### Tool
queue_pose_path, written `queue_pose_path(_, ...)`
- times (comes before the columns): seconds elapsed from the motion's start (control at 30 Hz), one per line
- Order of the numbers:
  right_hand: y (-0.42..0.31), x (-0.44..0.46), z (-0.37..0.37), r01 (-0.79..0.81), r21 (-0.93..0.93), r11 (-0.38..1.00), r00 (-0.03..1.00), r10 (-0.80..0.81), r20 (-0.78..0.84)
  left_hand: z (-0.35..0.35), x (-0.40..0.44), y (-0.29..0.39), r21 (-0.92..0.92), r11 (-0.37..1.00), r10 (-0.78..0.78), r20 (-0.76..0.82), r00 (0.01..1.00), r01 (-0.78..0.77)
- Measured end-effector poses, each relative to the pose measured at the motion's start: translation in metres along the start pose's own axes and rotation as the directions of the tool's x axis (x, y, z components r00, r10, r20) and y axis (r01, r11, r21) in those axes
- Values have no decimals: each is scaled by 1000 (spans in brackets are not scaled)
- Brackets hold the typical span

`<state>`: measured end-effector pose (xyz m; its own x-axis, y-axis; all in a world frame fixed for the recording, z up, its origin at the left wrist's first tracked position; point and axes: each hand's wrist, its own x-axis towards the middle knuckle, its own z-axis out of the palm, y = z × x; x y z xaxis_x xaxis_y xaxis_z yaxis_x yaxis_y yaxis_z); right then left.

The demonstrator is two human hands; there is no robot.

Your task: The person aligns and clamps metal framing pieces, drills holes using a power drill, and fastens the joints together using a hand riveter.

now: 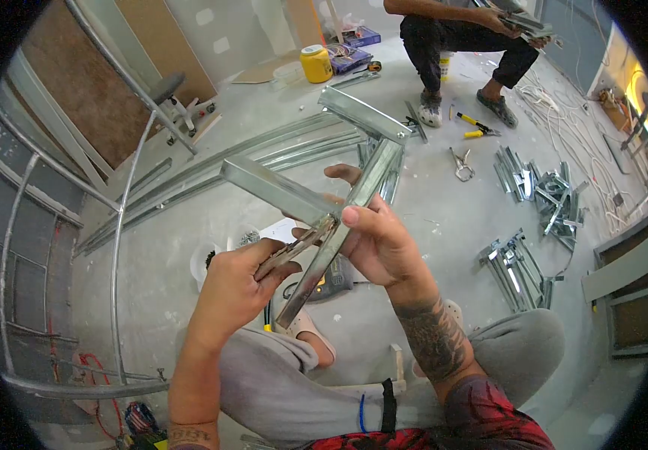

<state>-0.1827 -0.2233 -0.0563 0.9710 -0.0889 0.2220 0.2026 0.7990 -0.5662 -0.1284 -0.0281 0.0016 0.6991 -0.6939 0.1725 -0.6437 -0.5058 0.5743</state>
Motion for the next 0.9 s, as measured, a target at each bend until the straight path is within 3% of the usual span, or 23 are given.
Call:
queue_pose_path(0.13, 3, 0, 5, -23, -7, 1000, 1000, 23, 14, -4, 1, 0, 139, 990, -2, -11, 1000, 3)
queue_pose_path(0.47, 2, -2, 9, 17, -43, 999, 999, -16, 43, 7, 1, -21, 251, 963, 127, -104, 986, -97)
queue_pose_path(0.57, 5, 0, -1, -8, -40, 999, 1000, 7, -18, 2, 3, -22, 232, 971, 72, -53, 996, -58)
queue_pose_path(0.67, 9, 2, -12, 12, -18, 1000, 998, -13, -66, -10, 5, -18, 79, 997, 8, 89, 996, -15)
queue_pose_path(0.83, 32, 6, -24, 32, -5, 999, 980, -32, -195, 2, 10, -23, 188, 979, 50, 129, 990, -74)
queue_pose_path(0.9, 35, 13, -17, -35, -29, 999, 972, 27, -235, 0, 13, -26, 242, 965, 67, 139, 988, -100)
